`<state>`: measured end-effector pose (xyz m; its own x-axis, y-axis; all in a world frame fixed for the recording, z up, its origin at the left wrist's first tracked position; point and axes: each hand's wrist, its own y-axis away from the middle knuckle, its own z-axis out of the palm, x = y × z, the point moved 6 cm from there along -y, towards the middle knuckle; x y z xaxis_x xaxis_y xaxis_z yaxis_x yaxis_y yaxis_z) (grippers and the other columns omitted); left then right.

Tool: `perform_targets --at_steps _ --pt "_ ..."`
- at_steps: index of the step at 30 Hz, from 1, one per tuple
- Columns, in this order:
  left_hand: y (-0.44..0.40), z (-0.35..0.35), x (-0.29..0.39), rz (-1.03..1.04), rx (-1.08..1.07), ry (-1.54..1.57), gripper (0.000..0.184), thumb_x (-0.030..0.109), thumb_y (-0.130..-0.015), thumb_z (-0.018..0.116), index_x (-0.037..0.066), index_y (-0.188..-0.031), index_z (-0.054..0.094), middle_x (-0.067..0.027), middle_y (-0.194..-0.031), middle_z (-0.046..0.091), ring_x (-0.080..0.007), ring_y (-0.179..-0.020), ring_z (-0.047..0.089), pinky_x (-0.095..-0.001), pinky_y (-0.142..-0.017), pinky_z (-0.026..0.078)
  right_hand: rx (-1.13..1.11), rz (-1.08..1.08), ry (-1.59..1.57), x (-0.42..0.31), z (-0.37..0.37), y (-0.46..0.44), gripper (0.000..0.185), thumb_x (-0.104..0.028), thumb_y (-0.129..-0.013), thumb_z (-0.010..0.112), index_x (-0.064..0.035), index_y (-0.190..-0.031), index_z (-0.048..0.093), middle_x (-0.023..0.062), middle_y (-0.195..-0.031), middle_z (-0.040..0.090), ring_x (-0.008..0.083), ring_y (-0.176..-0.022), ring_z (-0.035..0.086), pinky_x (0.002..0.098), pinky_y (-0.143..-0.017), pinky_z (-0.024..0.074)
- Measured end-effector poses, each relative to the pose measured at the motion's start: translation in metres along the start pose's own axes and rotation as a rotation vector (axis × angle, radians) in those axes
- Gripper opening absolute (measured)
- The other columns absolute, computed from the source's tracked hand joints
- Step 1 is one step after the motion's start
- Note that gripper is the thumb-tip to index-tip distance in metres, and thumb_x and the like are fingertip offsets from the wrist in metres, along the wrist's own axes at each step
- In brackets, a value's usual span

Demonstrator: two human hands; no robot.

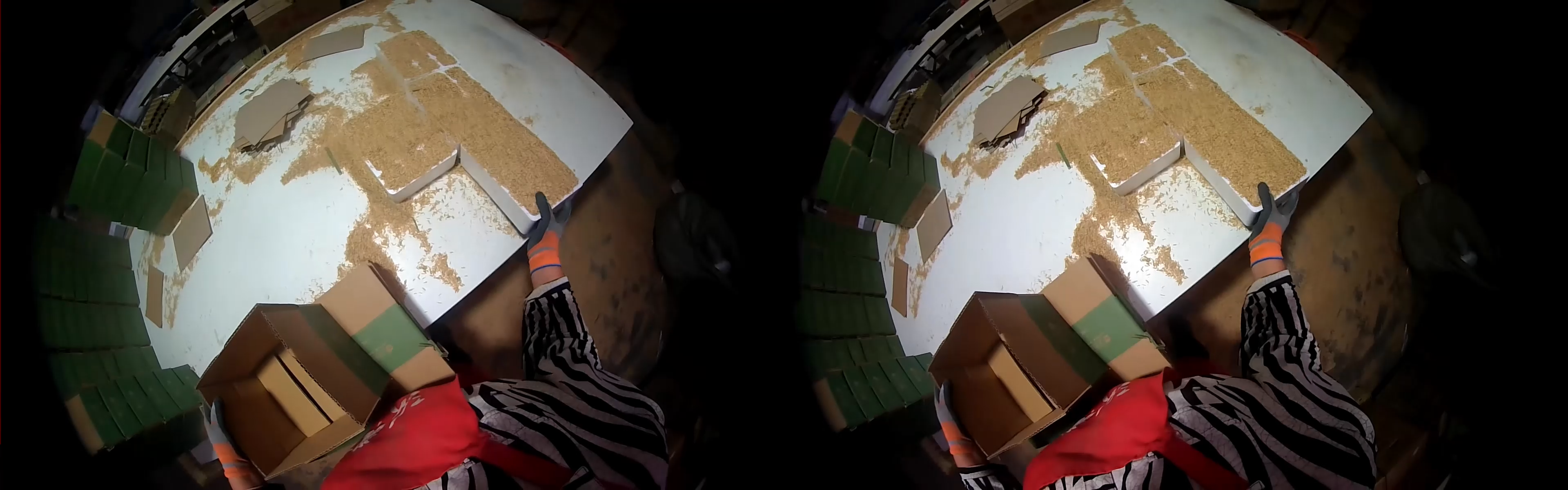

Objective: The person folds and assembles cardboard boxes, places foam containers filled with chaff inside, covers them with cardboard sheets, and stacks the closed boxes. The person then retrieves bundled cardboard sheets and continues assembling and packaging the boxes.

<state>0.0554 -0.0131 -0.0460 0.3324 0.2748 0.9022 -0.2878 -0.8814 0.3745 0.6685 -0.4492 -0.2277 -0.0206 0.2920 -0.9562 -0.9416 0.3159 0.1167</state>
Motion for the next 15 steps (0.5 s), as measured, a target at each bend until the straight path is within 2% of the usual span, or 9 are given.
perform_targets --at_steps 1,2,4,5,7,10,12,14,15 --pt "-0.004 -0.002 -0.006 0.02 0.021 0.044 0.039 0.022 -0.094 0.053 -0.001 -0.126 0.052 -0.0097 -0.115 0.059 -0.0192 -0.1 0.058 -0.032 -0.085 0.049 -0.103 -0.001 -0.201 -0.004 0.003 -0.003 0.082 0.003 -0.075 0.073 -0.0076 -0.144 0.031 0.0055 -0.136 0.045 0.0208 -0.123 0.043 0.033 -0.103 0.0357" --pt "-0.003 -0.008 -0.012 0.033 0.044 0.088 0.038 0.021 -0.095 0.052 0.0 -0.126 0.052 -0.0095 -0.114 0.059 -0.0194 -0.099 0.058 -0.0322 -0.084 0.049 -0.17 0.033 -0.268 -0.006 -0.002 0.002 0.076 -0.001 -0.078 0.07 -0.0068 -0.143 0.033 0.006 -0.136 0.046 0.0216 -0.123 0.044 0.033 -0.103 0.0367" --pt "0.0 0.016 -0.009 0.003 -0.044 0.206 0.036 0.02 -0.095 0.051 0.0 -0.125 0.052 -0.0095 -0.113 0.06 -0.0194 -0.098 0.059 -0.032 -0.084 0.05 -0.399 0.083 -0.232 -0.054 0.01 0.043 0.066 -0.01 -0.085 0.064 -0.0051 -0.143 0.033 0.0084 -0.137 0.046 0.023 -0.124 0.045 0.034 -0.103 0.0375" --pt "0.004 0.018 -0.007 -0.007 -0.069 0.27 0.035 0.019 -0.096 0.051 0.001 -0.125 0.053 -0.0095 -0.113 0.06 -0.0193 -0.098 0.059 -0.0318 -0.083 0.05 -0.554 0.018 -0.127 -0.068 0.017 0.053 0.06 -0.018 -0.089 0.056 -0.0029 -0.142 0.033 0.0117 -0.137 0.046 0.0246 -0.123 0.047 0.0349 -0.104 0.0379" --pt "-0.013 -0.008 -0.028 0.184 -0.093 0.061 0.033 0.018 -0.096 0.049 0.002 -0.124 0.053 -0.0094 -0.112 0.06 -0.0184 -0.096 0.059 -0.031 -0.082 0.05 -0.704 0.182 -0.227 -0.12 0.045 0.115 0.057 -0.02 -0.091 0.052 -0.0021 -0.142 0.034 0.0146 -0.136 0.047 0.0265 -0.122 0.049 0.0372 -0.104 0.0387" --pt "-0.025 -0.002 -0.035 0.238 0.021 0.134 0.035 0.017 -0.093 0.055 0.0 -0.124 0.054 -0.0095 -0.112 0.06 -0.0172 -0.095 0.059 -0.0281 -0.079 0.05 -0.828 0.351 -0.259 -0.167 0.074 0.184 0.056 -0.022 -0.093 0.052 -0.001 -0.142 0.034 0.0161 -0.136 0.048 0.0273 -0.12 0.052 0.0396 -0.103 0.0404" --pt "-0.028 -0.003 -0.029 0.438 -0.02 -0.126 0.035 0.015 -0.095 0.052 0.001 -0.126 0.052 -0.0138 -0.121 0.056 -0.023 -0.106 0.055 -0.03 -0.088 0.047 -0.931 0.35 -0.185 -0.188 0.09 0.23 0.056 -0.02 -0.092 0.05 0.0005 -0.142 0.034 0.0159 -0.137 0.047 0.0265 -0.122 0.05 0.0379 -0.104 0.0394" --pt "-0.018 0.004 -0.015 0.82 0.025 -0.633 0.035 0.013 -0.096 0.048 0.001 -0.129 0.051 -0.0182 -0.131 0.051 -0.0287 -0.117 0.052 -0.0318 -0.098 0.043 -1.084 0.284 -0.083 -0.206 0.109 0.287 0.059 -0.016 -0.09 0.049 -0.001 -0.144 0.03 0.0149 -0.14 0.044 0.0249 -0.125 0.047 0.0349 -0.106 0.0362" --pt "-0.015 0.004 -0.016 0.789 0.0 -0.602 0.035 0.01 -0.096 0.046 0.005 -0.131 0.05 -0.0212 -0.134 0.048 -0.033 -0.121 0.049 -0.0327 -0.102 0.04 -1.16 0.252 -0.042 -0.214 0.118 0.316 0.057 -0.017 -0.09 0.05 0.0017 -0.142 0.035 0.0171 -0.141 0.042 0.0247 -0.123 0.048 0.0349 -0.103 0.0387"
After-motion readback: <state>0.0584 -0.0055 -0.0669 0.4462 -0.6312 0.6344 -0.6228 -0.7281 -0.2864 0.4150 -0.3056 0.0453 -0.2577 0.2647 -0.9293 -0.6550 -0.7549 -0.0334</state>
